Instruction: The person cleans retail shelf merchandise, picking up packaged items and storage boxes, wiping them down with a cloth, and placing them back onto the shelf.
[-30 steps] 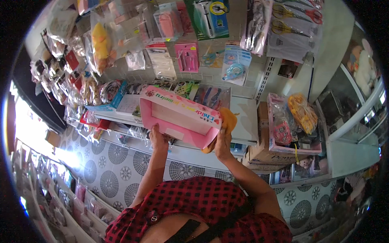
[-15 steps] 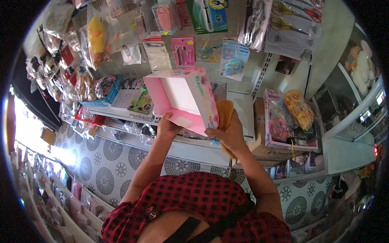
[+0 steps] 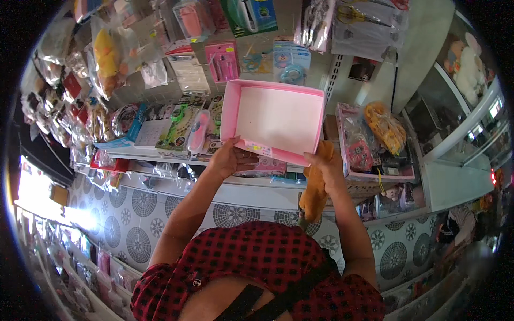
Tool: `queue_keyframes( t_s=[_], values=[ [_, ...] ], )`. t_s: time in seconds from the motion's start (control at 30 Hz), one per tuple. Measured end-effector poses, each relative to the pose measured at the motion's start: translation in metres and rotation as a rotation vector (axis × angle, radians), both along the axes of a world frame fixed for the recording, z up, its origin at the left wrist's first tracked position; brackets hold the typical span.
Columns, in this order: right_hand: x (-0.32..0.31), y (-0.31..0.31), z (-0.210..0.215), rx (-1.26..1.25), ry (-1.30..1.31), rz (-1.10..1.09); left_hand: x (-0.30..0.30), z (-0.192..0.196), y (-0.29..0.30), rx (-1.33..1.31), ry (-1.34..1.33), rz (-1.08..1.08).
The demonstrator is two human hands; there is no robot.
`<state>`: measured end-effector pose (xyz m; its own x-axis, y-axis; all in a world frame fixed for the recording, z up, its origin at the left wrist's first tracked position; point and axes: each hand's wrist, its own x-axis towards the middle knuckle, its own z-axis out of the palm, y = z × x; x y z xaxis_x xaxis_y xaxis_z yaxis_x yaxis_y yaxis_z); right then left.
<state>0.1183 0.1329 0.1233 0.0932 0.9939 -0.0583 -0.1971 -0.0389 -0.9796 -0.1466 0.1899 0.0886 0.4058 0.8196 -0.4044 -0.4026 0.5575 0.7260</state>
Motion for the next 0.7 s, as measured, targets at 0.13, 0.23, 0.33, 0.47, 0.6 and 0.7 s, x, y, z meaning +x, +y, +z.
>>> queue_keyframes(
  t_s=[0.13, 0.23, 0.33, 0.47, 0.6, 0.7],
  values=[
    [0.020, -0.001, -0.013, -0.088, 0.323, -0.094, -0.009, 0.000, 0.005, 0.036, -0.104, -0.208],
    [0.030, -0.010, -0.013, -0.070, 0.407, -0.131, -0.011, -0.005, 0.003, 0.074, -0.257, -0.281],
    [0.051, -0.020, -0.027, -0.067, 0.439, -0.145, -0.008, -0.005, -0.003, 0.129, -0.345, -0.232],
    [0.058, -0.034, -0.042, -0.102, 0.455, -0.169, -0.011, -0.011, -0.007, 0.229, -0.285, -0.083],
    [0.047, -0.051, -0.043, -0.142, 0.548, -0.213, -0.004, 0.003, -0.019, 0.429, -0.081, -0.033],
    [0.049, -0.059, -0.060, -0.177, 0.510, -0.264, 0.002, 0.011, -0.025, 0.526, 0.119, 0.002]
  ],
)
